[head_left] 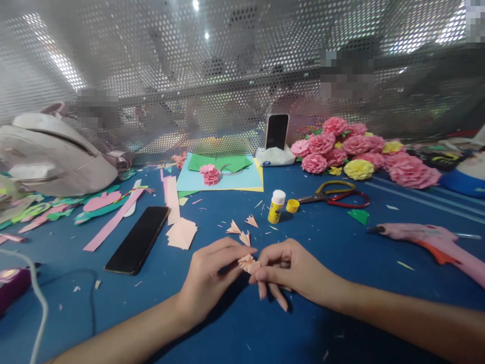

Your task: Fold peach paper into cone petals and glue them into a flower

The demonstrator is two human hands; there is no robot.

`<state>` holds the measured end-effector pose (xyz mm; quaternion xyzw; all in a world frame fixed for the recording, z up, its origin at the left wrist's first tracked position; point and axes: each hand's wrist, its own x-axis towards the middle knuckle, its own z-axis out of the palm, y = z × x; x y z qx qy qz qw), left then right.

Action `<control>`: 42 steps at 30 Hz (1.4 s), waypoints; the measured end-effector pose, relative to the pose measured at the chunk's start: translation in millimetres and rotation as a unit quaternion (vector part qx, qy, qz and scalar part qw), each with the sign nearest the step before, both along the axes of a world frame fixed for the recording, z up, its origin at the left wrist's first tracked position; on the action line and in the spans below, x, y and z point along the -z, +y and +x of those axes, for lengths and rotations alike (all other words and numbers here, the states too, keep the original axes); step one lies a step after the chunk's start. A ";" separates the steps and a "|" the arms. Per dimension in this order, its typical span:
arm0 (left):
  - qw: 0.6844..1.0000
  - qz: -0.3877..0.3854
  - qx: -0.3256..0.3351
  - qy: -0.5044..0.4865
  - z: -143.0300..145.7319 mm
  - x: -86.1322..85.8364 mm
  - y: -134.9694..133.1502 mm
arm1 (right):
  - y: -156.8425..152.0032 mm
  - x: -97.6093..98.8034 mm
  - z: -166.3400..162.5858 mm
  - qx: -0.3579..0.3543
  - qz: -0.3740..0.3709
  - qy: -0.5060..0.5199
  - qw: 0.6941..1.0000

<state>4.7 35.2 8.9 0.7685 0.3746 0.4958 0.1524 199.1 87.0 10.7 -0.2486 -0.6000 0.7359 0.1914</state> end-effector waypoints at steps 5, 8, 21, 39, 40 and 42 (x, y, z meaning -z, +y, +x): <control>1.000 -0.013 -0.005 0.012 0.5 0.8 0.8 | 2.4 -3.5 -0.8 -0.006 0.019 -0.029 0.999; 0.999 -0.042 -0.001 0.017 0.1 2.0 1.0 | 4.5 -4.3 -0.8 -0.011 0.015 -0.043 0.999; 0.991 -0.120 0.023 0.054 -0.1 2.7 0.5 | 3.5 -10.7 -5.0 -0.002 0.048 -0.075 0.996; 0.986 -0.164 0.024 0.027 8.8 -2.6 -4.4 | 14.6 -10.9 -4.2 0.067 0.104 -0.102 0.987; 0.984 -0.176 0.022 0.015 9.4 -3.0 -4.8 | 15.0 -11.3 -3.9 0.076 0.113 -0.099 0.986; 0.977 -0.212 0.014 -0.010 10.9 -2.7 -4.8 | 14.5 -13.2 -3.2 0.098 0.148 -0.089 0.980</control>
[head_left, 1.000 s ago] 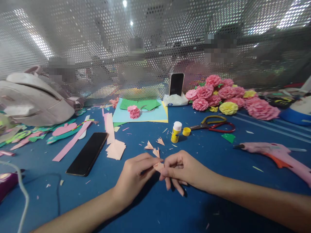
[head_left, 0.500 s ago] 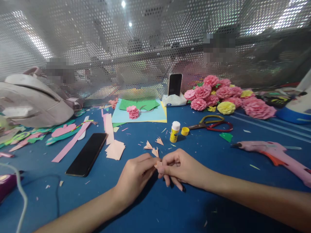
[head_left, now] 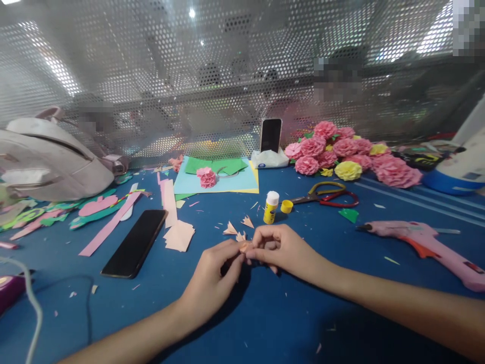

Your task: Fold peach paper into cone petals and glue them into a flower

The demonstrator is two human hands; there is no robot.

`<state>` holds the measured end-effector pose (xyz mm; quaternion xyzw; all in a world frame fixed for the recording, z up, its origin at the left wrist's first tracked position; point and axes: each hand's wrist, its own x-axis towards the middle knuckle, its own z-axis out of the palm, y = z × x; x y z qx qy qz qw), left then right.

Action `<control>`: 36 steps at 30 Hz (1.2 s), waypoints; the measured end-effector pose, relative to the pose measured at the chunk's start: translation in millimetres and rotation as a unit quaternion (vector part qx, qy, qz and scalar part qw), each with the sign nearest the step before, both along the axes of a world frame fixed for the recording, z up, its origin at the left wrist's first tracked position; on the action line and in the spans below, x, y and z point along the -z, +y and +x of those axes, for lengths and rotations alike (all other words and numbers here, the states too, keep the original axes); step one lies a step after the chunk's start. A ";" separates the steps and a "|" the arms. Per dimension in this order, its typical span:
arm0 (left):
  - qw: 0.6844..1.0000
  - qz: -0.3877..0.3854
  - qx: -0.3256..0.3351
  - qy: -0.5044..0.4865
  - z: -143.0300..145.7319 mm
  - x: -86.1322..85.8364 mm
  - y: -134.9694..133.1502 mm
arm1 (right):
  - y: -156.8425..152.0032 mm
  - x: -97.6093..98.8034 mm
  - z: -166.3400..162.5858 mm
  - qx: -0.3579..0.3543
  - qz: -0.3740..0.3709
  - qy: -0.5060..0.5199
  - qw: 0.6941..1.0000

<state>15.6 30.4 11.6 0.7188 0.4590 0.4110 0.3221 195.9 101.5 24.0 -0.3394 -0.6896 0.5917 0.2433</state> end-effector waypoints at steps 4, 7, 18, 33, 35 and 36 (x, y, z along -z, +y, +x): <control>0.994 -0.093 -0.005 -0.056 2.7 1.2 1.2 | -3.5 -7.2 2.0 0.027 0.106 0.015 0.994; 0.985 -0.143 0.003 -0.098 3.2 0.7 1.6 | -4.8 -12.3 2.9 0.022 0.164 -0.004 0.986; 0.961 -0.192 0.054 -0.194 3.7 -3.3 2.5 | -3.3 -25.5 -0.8 0.005 0.175 -0.027 0.984; 0.963 -0.180 0.061 -0.193 5.8 -3.2 2.7 | 0.9 -23.6 -1.5 0.024 0.101 0.003 0.995; 0.962 -0.180 0.056 -0.197 6.2 -1.7 2.5 | -0.8 -23.6 -3.0 0.038 0.106 0.005 0.994; 0.961 -0.181 0.053 -0.200 6.4 -0.9 2.3 | -1.6 -23.3 -3.5 0.044 0.110 0.003 0.993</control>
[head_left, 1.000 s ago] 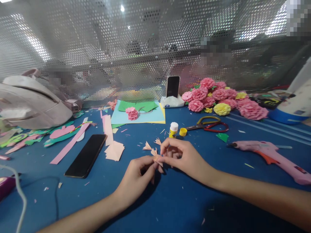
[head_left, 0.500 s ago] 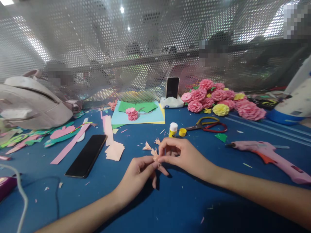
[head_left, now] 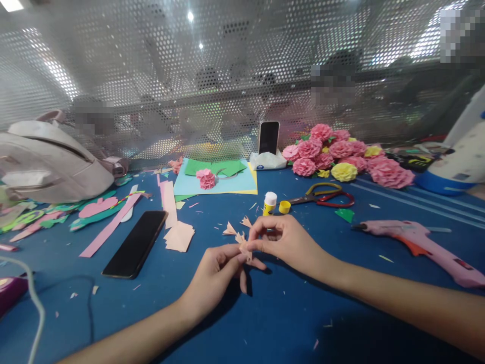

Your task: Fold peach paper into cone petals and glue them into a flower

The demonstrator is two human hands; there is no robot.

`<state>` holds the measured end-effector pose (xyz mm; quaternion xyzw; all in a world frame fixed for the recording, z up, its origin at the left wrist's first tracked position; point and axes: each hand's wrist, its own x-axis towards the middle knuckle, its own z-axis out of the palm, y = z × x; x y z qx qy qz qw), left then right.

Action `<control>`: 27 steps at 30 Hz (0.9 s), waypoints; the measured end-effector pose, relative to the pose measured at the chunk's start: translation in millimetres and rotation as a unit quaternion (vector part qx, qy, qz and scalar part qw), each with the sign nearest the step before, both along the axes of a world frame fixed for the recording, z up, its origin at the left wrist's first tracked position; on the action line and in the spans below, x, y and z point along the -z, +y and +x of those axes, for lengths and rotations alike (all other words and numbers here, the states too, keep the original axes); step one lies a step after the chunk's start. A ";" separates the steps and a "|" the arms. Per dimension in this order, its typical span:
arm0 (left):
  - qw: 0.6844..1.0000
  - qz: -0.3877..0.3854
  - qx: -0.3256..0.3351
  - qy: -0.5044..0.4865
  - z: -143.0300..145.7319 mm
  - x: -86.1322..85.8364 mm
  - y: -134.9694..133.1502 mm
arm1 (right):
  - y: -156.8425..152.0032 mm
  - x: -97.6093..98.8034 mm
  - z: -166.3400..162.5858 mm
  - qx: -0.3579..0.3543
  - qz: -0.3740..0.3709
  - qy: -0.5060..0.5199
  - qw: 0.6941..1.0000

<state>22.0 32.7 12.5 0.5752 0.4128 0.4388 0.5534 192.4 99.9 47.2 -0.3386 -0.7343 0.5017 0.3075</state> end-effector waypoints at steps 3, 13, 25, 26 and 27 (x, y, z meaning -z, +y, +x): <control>1.000 -0.009 -0.005 -0.015 0.0 2.4 -0.5 | -1.3 2.0 -0.6 0.011 0.014 -0.004 1.000; 0.999 -0.024 -0.003 -0.028 -0.6 1.1 1.1 | -2.9 11.0 0.8 0.017 0.063 -0.013 0.998; 0.999 -0.014 0.018 -0.043 -1.1 3.7 1.8 | -0.3 9.8 1.5 0.021 0.100 -0.023 0.995; 0.999 -0.013 0.018 -0.044 -1.3 4.1 1.9 | -0.3 10.1 1.6 0.022 0.102 -0.024 0.994; 0.999 -0.013 0.019 -0.045 -1.4 4.5 2.0 | -0.3 10.5 1.8 0.022 0.105 -0.026 0.994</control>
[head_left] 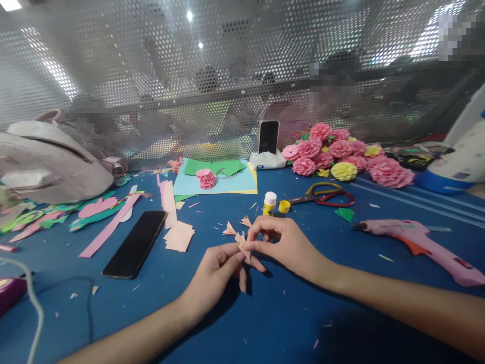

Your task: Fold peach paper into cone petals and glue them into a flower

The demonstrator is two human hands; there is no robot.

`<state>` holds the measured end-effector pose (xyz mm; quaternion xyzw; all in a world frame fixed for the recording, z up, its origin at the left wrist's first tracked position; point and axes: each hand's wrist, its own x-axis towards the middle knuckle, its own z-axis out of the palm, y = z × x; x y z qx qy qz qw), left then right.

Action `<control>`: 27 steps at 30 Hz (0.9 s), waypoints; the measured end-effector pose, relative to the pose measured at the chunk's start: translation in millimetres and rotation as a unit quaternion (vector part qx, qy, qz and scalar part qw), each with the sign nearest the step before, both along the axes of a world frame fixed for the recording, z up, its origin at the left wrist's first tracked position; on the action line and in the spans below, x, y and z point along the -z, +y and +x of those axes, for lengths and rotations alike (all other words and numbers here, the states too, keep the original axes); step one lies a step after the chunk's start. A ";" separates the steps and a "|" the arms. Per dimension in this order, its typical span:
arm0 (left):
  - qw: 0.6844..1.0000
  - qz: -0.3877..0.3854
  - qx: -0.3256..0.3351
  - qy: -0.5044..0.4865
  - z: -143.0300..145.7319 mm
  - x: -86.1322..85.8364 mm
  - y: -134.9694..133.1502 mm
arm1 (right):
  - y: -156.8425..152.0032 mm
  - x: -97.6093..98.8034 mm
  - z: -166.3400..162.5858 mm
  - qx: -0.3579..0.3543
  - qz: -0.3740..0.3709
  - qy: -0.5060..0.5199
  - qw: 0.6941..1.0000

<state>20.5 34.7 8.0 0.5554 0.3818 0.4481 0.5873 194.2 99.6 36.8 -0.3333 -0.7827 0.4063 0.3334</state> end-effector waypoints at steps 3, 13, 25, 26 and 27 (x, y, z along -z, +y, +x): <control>1.000 -0.003 0.001 -0.001 -0.2 0.1 0.3 | -0.3 1.5 1.1 0.001 0.011 -0.002 1.000; 0.998 0.034 -0.025 0.044 2.4 -5.6 -5.4 | -6.3 5.2 3.9 -0.028 0.132 0.049 0.990; 0.944 0.250 -0.112 0.183 -2.5 -3.4 -12.7 | -12.8 4.7 8.9 -0.084 0.319 0.097 0.939; 0.941 0.260 -0.111 0.184 -3.1 -3.2 -13.5 | -13.4 4.1 9.3 -0.081 0.327 0.096 0.937; 0.939 0.267 -0.112 0.185 -3.5 -3.0 -14.3 | -13.7 3.4 9.8 -0.078 0.335 0.095 0.934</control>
